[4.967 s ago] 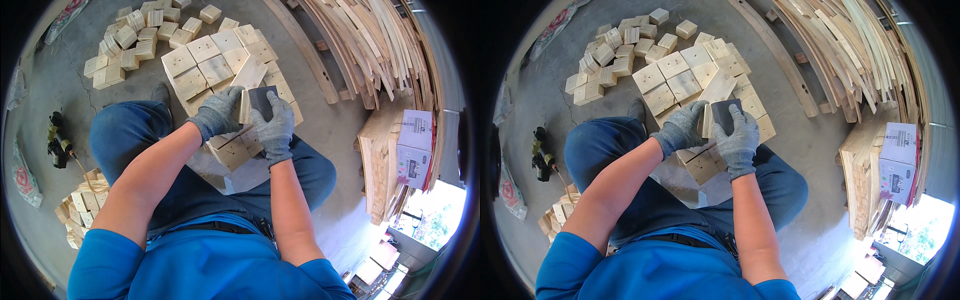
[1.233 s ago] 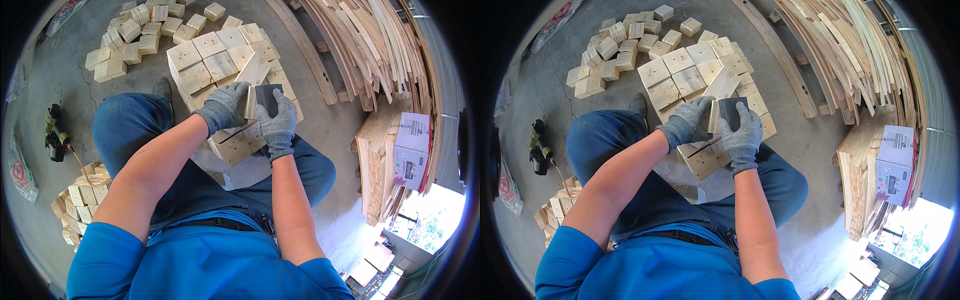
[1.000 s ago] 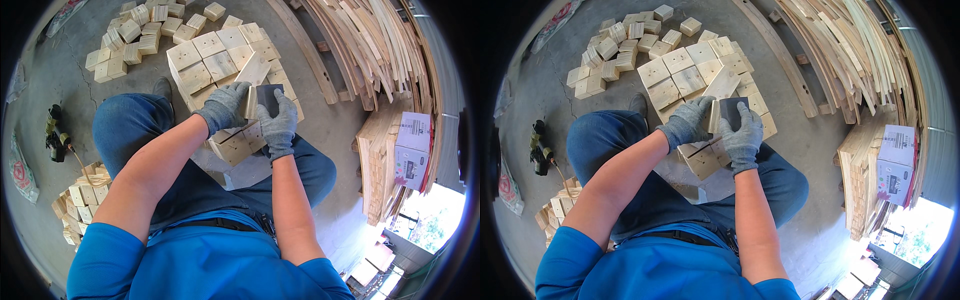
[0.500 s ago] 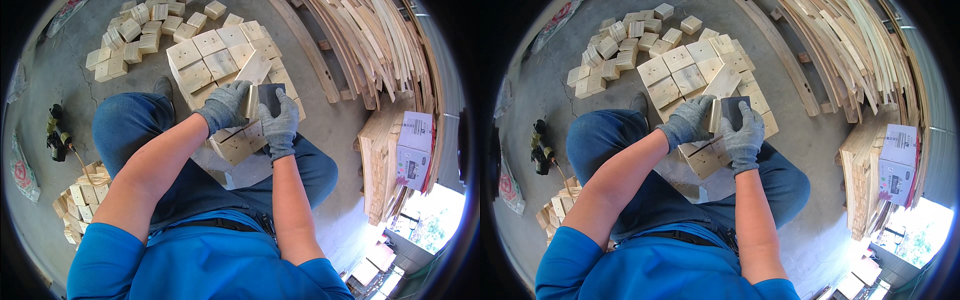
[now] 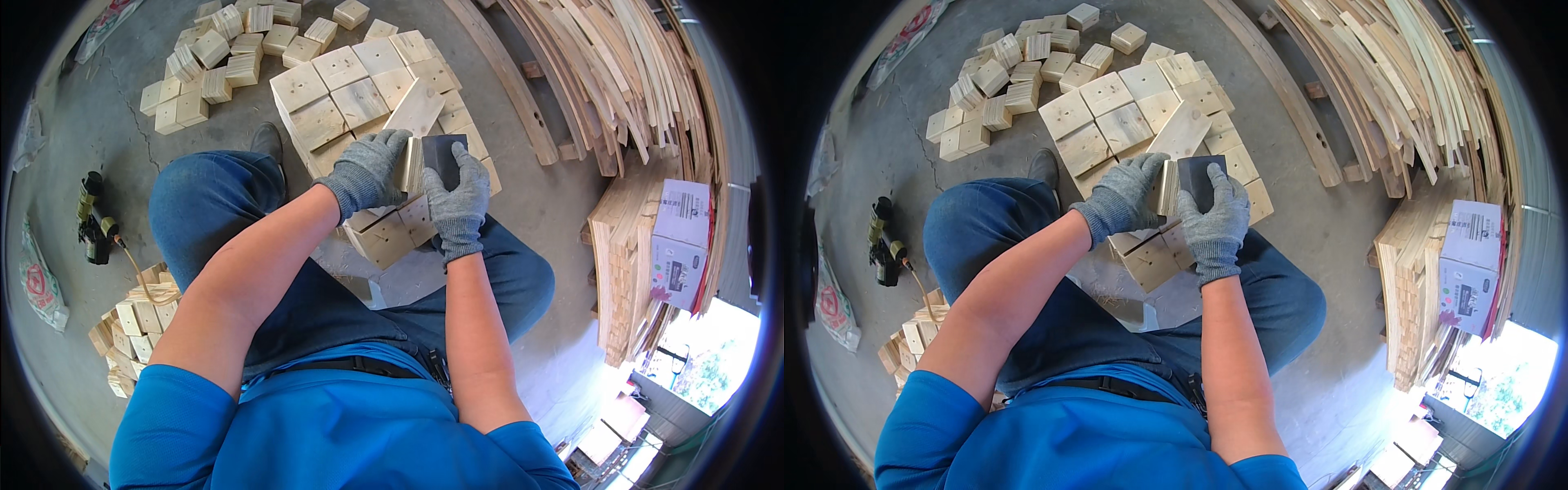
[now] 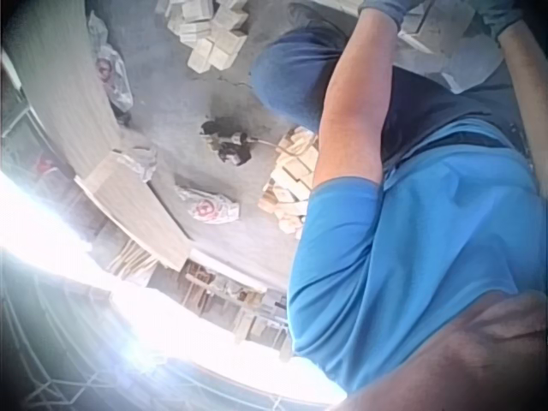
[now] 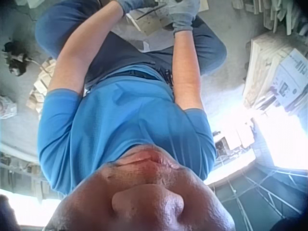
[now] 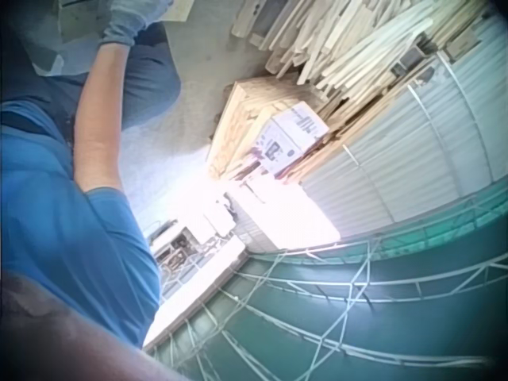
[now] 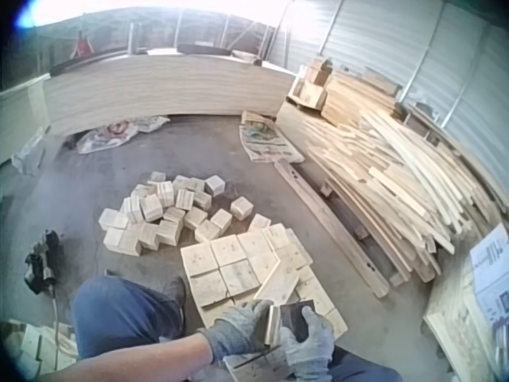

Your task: The person sits on the floor and sands small wooden blocks using a sanding block. They pick up each block, sand the edges and surfaces, and place it back into a pile. The person repeats this process for multiple blocks.

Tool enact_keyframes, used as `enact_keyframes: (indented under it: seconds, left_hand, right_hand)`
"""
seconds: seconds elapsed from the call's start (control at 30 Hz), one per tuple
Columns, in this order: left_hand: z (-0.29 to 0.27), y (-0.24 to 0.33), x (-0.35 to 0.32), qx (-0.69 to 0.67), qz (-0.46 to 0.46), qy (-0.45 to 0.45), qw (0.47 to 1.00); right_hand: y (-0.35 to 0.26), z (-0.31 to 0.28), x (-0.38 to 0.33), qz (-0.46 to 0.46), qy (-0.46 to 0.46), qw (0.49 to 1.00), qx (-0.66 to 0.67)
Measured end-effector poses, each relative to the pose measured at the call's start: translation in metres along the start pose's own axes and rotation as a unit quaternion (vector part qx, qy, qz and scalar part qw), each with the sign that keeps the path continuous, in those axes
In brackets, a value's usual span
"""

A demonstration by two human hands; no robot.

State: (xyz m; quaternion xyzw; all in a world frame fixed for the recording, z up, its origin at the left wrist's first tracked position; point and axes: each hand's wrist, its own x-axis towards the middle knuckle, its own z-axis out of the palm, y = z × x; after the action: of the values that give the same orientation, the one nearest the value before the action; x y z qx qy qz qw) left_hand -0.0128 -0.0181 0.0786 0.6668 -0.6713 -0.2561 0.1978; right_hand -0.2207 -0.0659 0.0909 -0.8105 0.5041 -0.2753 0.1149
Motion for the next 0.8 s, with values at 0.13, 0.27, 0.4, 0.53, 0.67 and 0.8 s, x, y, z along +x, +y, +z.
enact_keyframes:
  seconds: [0.13, 0.27, 0.4, 0.53, 0.67, 0.8]
  left_hand:
    - [-0.0018, 0.0026, 0.0004, -0.001, -0.008, -0.011, 1.0]
    - [-0.0022, 0.0029, 0.0012, -0.011, -0.017, -0.025, 0.999]
    - [-0.0017, 0.0027, 0.001, -0.01, -0.015, -0.02, 1.0]
    - [-0.001, 0.0023, 0.0007, -0.013, -0.015, -0.017, 1.0]
    - [-0.0011, 0.0022, 0.0012, -0.018, -0.013, -0.016, 1.0]
    - [-0.001, 0.0016, 0.0006, -0.016, -0.013, -0.014, 1.0]
  right_hand:
    - [0.0004, -0.0001, -0.0003, 0.003, 0.001, 1.0, 0.003]
    - [-0.0003, -0.0007, -0.0006, 0.003, 0.002, 1.0, 0.003]
    - [0.0002, -0.0005, -0.0001, 0.006, -0.001, 1.0, 0.001]
    - [-0.0007, -0.0014, -0.0003, 0.003, -0.002, 1.0, 0.001]
    - [-0.0013, -0.002, 0.0004, 0.004, -0.002, 1.0, 0.0]
    - [-0.0015, -0.0017, 0.0005, -0.001, -0.004, 1.0, -0.005]
